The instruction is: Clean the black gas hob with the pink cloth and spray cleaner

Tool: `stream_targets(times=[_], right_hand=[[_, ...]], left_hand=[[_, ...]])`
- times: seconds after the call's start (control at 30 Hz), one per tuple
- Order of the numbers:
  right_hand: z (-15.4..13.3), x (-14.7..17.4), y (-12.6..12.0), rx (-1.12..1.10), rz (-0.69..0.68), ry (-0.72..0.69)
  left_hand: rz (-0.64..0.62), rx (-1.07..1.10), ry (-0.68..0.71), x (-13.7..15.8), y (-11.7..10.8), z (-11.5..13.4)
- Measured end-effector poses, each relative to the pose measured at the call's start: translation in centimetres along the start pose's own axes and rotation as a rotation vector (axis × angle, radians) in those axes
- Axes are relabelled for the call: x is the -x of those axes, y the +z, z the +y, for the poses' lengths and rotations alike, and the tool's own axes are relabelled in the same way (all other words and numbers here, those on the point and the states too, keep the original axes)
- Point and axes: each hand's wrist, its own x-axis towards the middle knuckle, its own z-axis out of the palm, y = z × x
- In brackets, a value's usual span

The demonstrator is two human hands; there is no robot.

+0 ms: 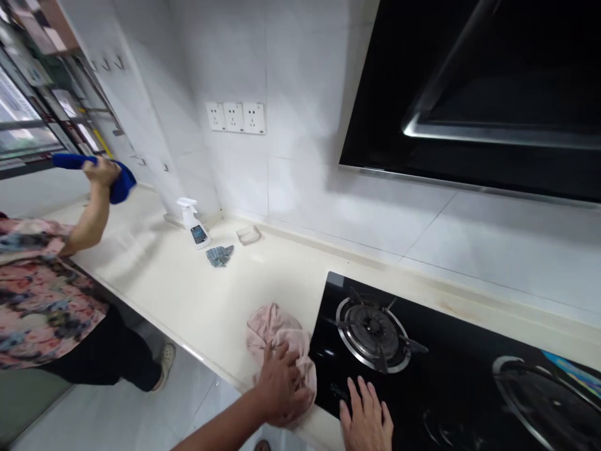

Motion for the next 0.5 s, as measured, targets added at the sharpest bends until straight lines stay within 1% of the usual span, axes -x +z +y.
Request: stream_targets(times=[0.07, 0.13, 0.2, 0.23, 0.27, 0.3, 0.37, 0.43, 0.5], right_hand=[[0.0, 0.1, 0.2, -0.008, -0.003, 0.0], [0.0, 0.1, 0.5, -0.013, 0.013, -0.008], [0.1, 0.2, 0.8, -0.013, 0.039, -0.023], [0.1, 0.2, 0.9, -0.016, 0.051, -0.028], [0.2, 0.2, 1.0, -0.023, 0.058, -0.031], [0.2, 0.2, 1.1, -0.035, 0.064, -0.031], [0.1, 0.2, 1.3, -0.065, 0.073, -0.022], [-0.1, 0.2, 1.4, -0.074, 0.09, -0.006], [-0.3, 0.2, 1.6, -0.049, 0.112, 0.002]], left_hand=[[0.112, -0.015, -0.033, 2.5, 1.3, 0.8], [0.251, -0.034, -0.095, 4.4, 2.7, 0.9], [0.373, -0.068, -0.196, 5.7, 3.8, 0.6], [0.409, -0.096, -0.264, 6.1, 4.1, 0.3], [0.416, -0.127, -0.332, 6.3, 4.3, 0.0], [0.392, -0.155, -0.392, 6.3, 4.3, -0.2], [0.274, -0.182, -0.448, 5.8, 4.0, -0.5], [0.138, -0.163, -0.424, 4.7, 3.4, -0.8], [0.04, -0.13, -0.377, 3.4, 2.8, -1.2]])
